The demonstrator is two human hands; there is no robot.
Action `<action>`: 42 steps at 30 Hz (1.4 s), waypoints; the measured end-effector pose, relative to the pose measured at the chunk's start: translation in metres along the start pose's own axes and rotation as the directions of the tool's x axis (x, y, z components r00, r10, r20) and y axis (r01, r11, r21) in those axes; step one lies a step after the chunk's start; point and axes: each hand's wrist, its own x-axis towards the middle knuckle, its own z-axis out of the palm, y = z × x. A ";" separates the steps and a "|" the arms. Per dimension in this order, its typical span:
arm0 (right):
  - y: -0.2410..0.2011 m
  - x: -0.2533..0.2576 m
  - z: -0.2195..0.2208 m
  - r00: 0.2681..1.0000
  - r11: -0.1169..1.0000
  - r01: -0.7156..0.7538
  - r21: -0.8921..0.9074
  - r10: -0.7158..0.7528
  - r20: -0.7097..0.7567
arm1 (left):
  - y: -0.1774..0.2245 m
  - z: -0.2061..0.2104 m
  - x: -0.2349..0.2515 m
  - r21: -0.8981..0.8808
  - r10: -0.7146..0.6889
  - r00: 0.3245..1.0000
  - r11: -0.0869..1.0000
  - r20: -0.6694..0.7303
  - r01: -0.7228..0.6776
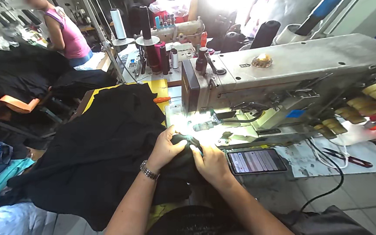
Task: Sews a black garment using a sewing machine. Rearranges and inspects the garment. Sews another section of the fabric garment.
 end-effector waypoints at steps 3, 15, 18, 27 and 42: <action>0.000 0.000 0.000 1.000 1.000 -0.003 -0.007 0.003 0.013 | 0.000 0.000 0.000 0.003 0.011 1.000 1.000 0.001 -0.011; -0.001 -0.004 0.011 0.995 0.996 -0.006 0.084 0.014 -0.100 | 0.002 -0.001 0.001 -0.005 -0.007 1.000 1.000 0.012 0.007; 0.000 -0.005 0.014 0.992 0.995 -0.004 0.100 0.016 -0.127 | 0.002 -0.001 0.001 -0.008 -0.021 1.000 1.000 0.008 0.021; 0.002 -0.004 0.014 0.992 0.996 0.031 0.090 -0.019 -0.126 | 0.002 -0.001 0.001 0.003 -0.034 0.999 0.999 -0.005 0.034; -0.001 0.000 0.007 0.999 1.000 -0.005 0.017 0.006 -0.048 | 0.001 -0.001 0.000 -0.025 -0.024 1.000 0.999 -0.002 0.024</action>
